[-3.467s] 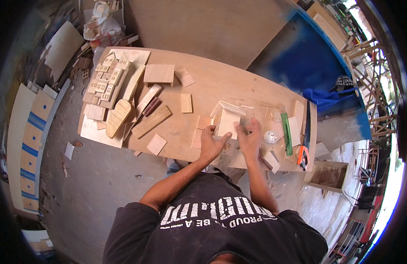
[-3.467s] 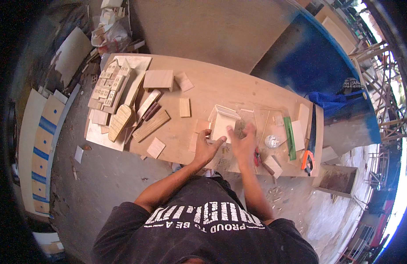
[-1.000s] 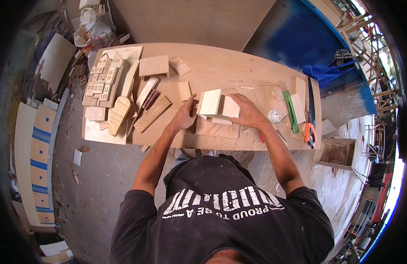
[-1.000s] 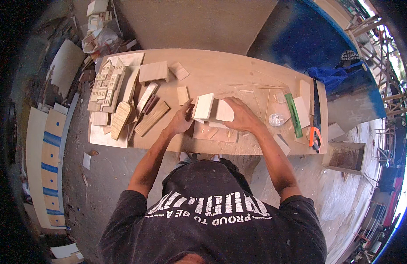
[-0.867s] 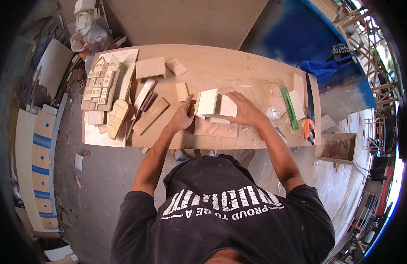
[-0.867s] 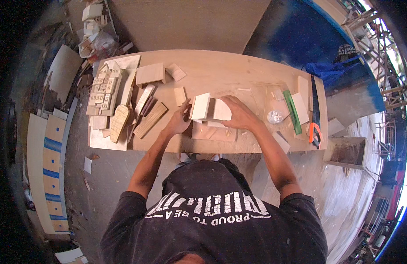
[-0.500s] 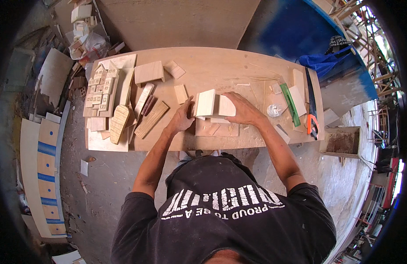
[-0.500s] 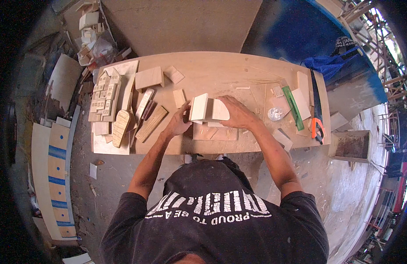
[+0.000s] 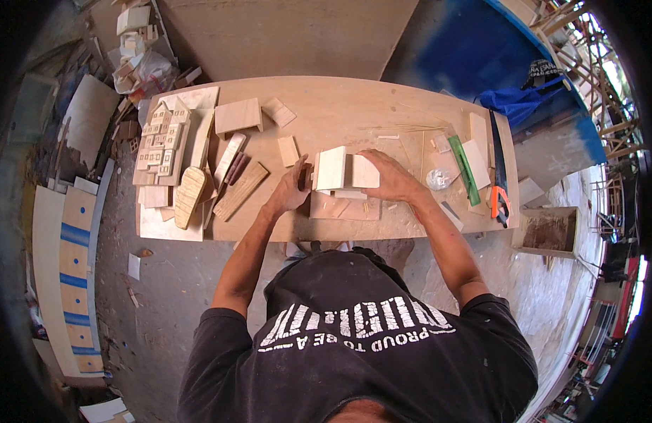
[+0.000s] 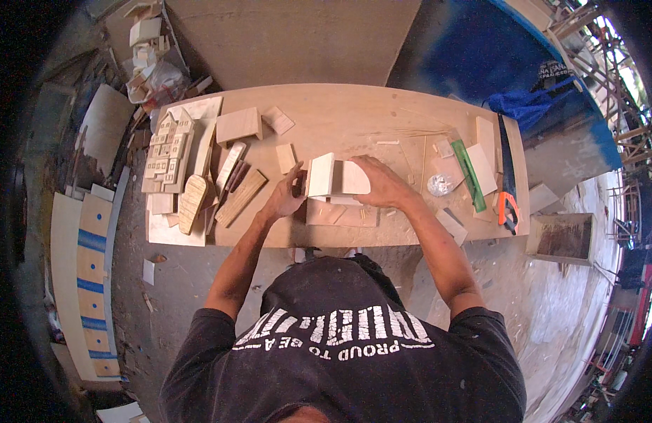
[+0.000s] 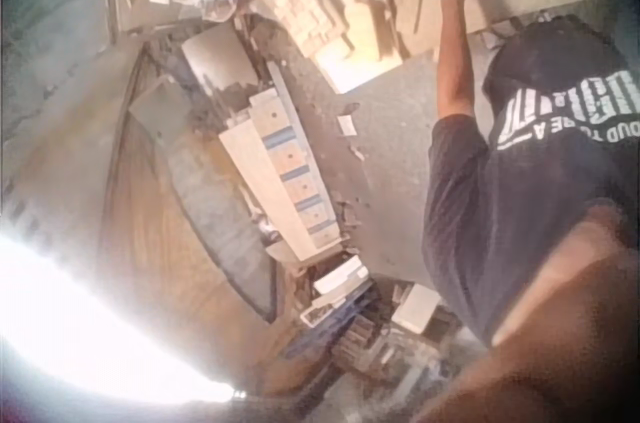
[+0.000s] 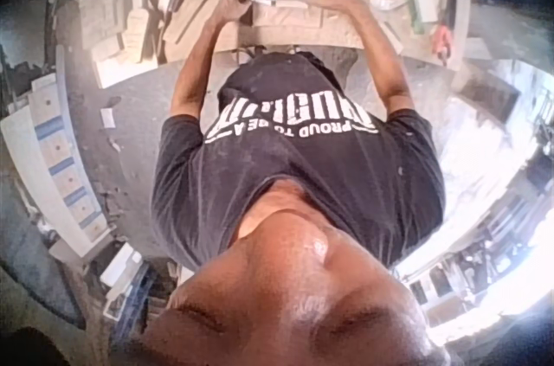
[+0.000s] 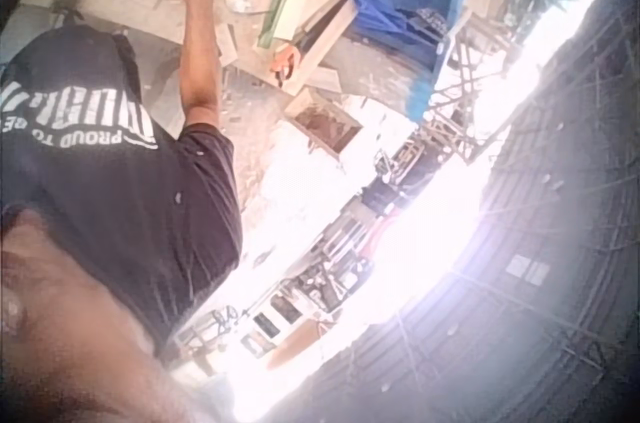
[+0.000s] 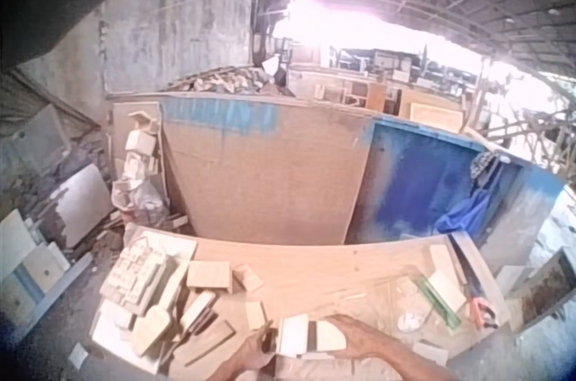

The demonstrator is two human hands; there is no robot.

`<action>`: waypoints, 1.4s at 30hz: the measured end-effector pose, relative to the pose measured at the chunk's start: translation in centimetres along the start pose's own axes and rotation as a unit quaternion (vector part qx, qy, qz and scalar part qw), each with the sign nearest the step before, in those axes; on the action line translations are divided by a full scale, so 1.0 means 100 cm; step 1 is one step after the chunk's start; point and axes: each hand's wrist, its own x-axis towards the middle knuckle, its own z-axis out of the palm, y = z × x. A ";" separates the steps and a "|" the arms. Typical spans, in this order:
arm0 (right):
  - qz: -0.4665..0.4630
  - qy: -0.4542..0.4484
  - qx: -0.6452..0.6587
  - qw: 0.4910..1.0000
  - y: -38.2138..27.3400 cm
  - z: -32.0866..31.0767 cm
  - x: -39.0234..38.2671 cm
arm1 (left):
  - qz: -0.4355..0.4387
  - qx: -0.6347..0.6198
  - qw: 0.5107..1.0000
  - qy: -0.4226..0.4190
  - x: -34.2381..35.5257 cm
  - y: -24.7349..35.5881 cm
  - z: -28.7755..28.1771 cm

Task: The person constructs a wooden building model by cutting small pieces of wood with a utility knife and assembling them by hand on a workbench.

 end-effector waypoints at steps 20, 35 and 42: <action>0.008 0.115 0.008 0.993 -0.016 -0.038 -0.036 | -0.065 0.043 0.993 0.085 -0.051 0.023 -0.031; 0.066 0.133 0.074 0.986 0.058 0.110 -0.102 | -0.315 -0.004 0.919 0.239 -0.211 0.050 0.096; 0.073 0.094 0.014 0.993 0.049 0.107 -0.087 | -0.277 -0.012 0.935 0.219 -0.213 0.051 0.092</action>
